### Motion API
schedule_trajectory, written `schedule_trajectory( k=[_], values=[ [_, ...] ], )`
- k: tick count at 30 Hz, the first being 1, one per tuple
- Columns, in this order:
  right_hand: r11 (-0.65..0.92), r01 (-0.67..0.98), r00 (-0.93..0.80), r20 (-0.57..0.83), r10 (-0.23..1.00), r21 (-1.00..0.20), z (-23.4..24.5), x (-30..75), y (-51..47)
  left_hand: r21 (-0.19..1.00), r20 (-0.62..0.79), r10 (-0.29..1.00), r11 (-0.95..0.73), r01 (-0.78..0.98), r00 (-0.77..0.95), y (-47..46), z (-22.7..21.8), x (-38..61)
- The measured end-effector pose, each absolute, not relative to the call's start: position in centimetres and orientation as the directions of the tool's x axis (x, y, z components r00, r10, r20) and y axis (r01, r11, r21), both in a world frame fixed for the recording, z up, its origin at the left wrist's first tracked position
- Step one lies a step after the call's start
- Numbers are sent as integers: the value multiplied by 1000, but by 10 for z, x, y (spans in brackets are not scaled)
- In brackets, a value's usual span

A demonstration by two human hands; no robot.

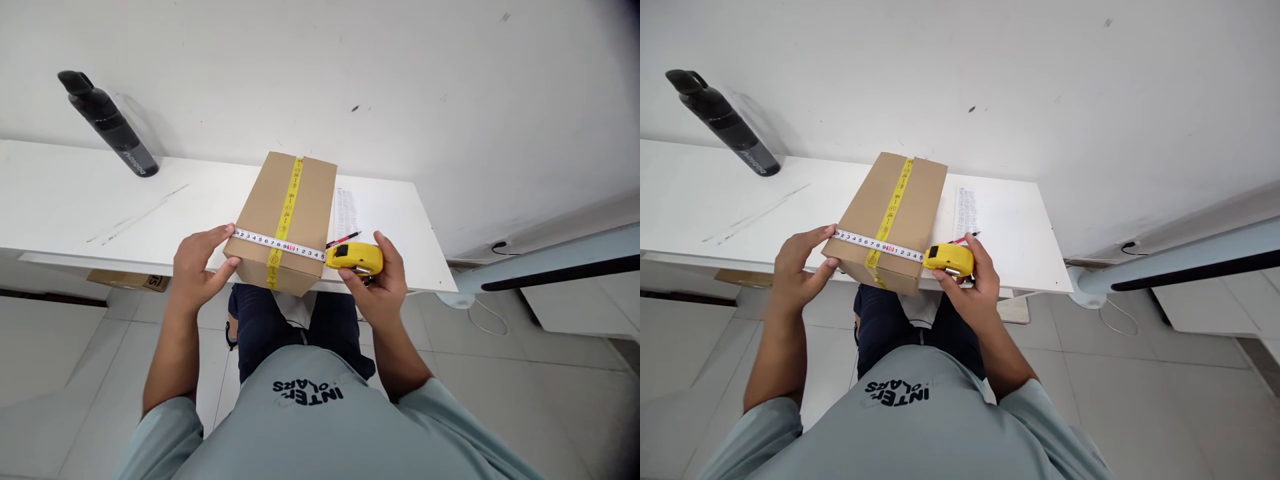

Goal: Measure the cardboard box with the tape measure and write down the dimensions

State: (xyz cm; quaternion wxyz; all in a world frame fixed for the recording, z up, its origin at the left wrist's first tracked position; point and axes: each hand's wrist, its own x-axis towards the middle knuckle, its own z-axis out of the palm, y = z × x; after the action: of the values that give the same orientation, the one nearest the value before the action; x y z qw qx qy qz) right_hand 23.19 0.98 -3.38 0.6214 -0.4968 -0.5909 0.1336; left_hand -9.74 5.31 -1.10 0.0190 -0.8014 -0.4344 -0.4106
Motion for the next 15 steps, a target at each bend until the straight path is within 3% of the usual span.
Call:
schedule_trajectory(
  k=[8, 15],
  values=[
    [395, 319, 251, 479, 841, -861, -36, 234, 14, 289, 663, 710, -534, 795, 237, 51, -14, -91],
    [402, 205, 253, 445, 859, -892, -36, 228, 72, 365, 724, 686, -468, 804, 70, 63, -12, -81]
  ],
)
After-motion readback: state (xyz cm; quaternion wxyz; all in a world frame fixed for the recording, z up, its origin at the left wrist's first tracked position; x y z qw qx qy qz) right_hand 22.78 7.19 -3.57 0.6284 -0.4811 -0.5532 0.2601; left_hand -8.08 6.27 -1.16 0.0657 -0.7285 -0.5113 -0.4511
